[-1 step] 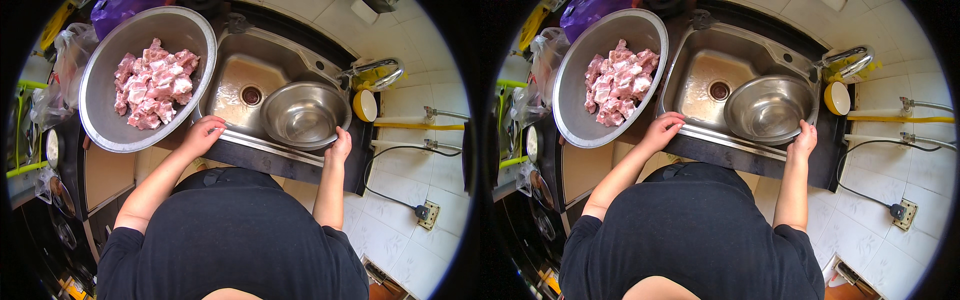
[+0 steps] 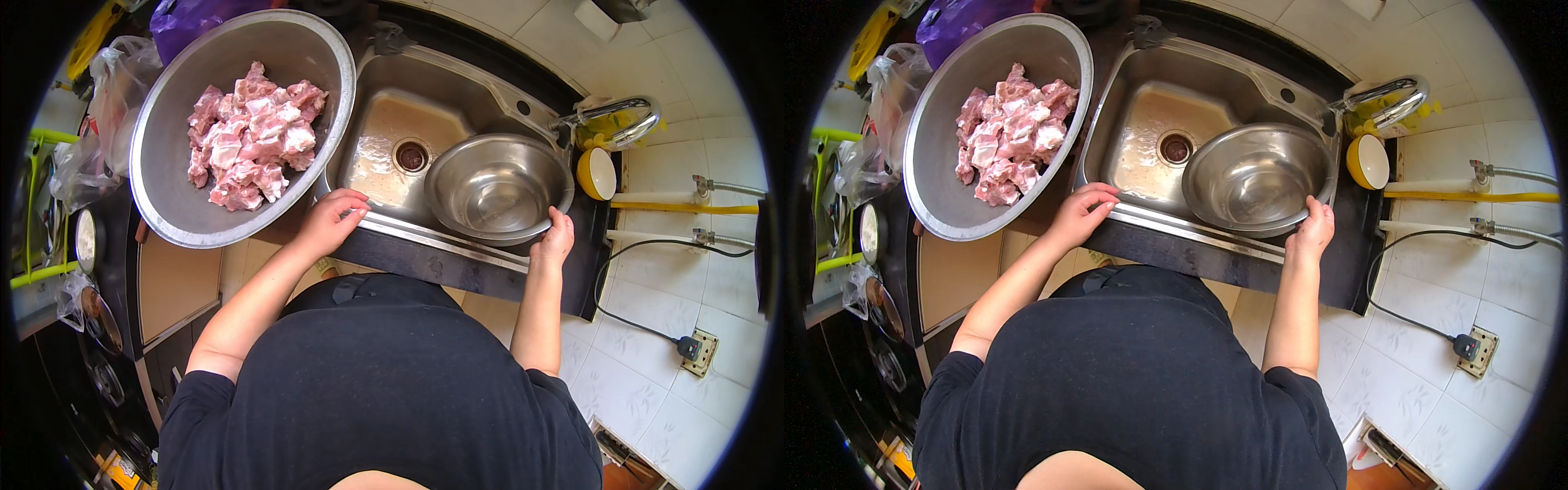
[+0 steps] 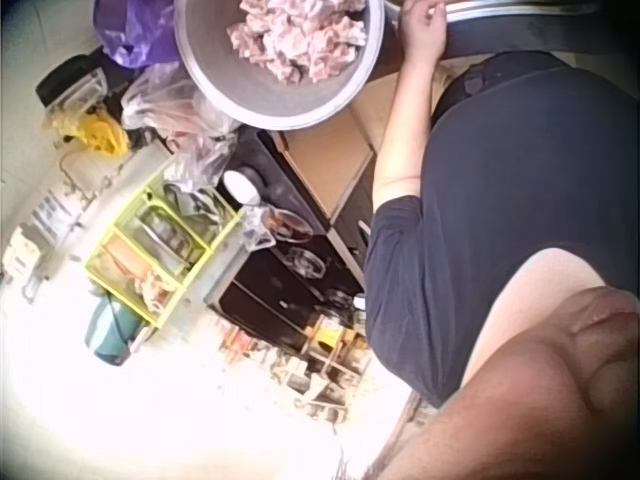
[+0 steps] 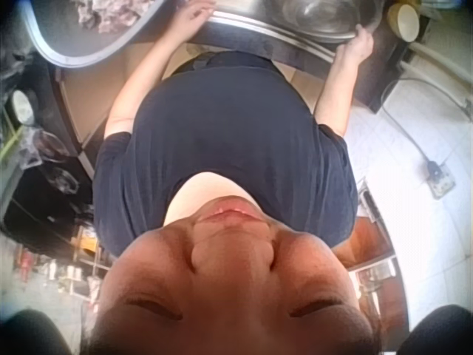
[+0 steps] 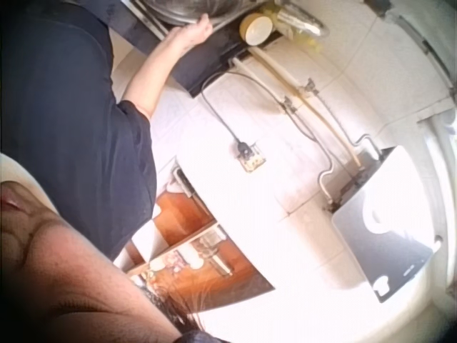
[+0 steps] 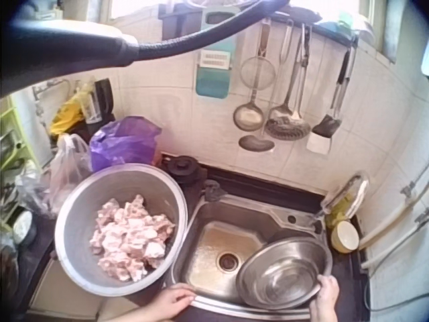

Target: The person washes chunks of raw meat by hand in a metal bowl under running water, then transfers the meat to a larger bowl. They rinse the bowl and wash their hands. Finally, they pour green beans from a purple bag into the bowl and wash them under the tap.

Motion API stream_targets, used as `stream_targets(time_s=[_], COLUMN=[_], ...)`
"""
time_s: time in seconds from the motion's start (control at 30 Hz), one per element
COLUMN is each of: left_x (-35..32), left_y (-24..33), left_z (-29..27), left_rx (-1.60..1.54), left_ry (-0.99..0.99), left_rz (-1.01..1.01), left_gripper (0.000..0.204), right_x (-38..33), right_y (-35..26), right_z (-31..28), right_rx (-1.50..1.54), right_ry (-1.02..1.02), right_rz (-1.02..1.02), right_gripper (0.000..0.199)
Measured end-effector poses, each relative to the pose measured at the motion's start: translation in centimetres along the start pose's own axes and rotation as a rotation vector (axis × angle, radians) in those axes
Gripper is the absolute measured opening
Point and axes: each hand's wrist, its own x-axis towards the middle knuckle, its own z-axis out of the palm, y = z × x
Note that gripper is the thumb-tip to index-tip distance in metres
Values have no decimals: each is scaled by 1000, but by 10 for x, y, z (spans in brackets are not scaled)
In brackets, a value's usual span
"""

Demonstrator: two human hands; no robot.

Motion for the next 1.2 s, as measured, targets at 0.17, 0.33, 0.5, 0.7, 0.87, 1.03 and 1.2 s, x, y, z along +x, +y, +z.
stream_targets(time_s=[0.17, 0.33, 0.5, 0.7, 0.87, 1.03, 1.2], left_x=[-4, -8, -8, -8, -8, -9, -9], left_y=[0, 1, -2, -1, 2, 3, 3], left_z=[-2, -2, -1, -1, -2, -3, -3], left_rx=[20, 31, 27, 39, 15, 17, 16], left_ry=[13, 28, 30, 39, 14, 8, 19], left_rz=[7, 9, 10, 26, -7, -19, -20], left_gripper=[10, 10, 11, 11, 11, 11, 11], right_x=[-1, -2, 4, 6, 0, 2, 6], right_y=[0, -1, 4, 7, 5, 8, 13], right_z=[8, 11, 7, 3, 7, 6, 4], right_rx=[3, -9, -23, -27, 3, 9, 28], right_ry=[9, 5, 1, -11, 11, 39, 23], right_rz=[20, 27, 29, 46, 59, 76, 82], right_gripper=[12, 14, 15, 15, 16, 16, 17])
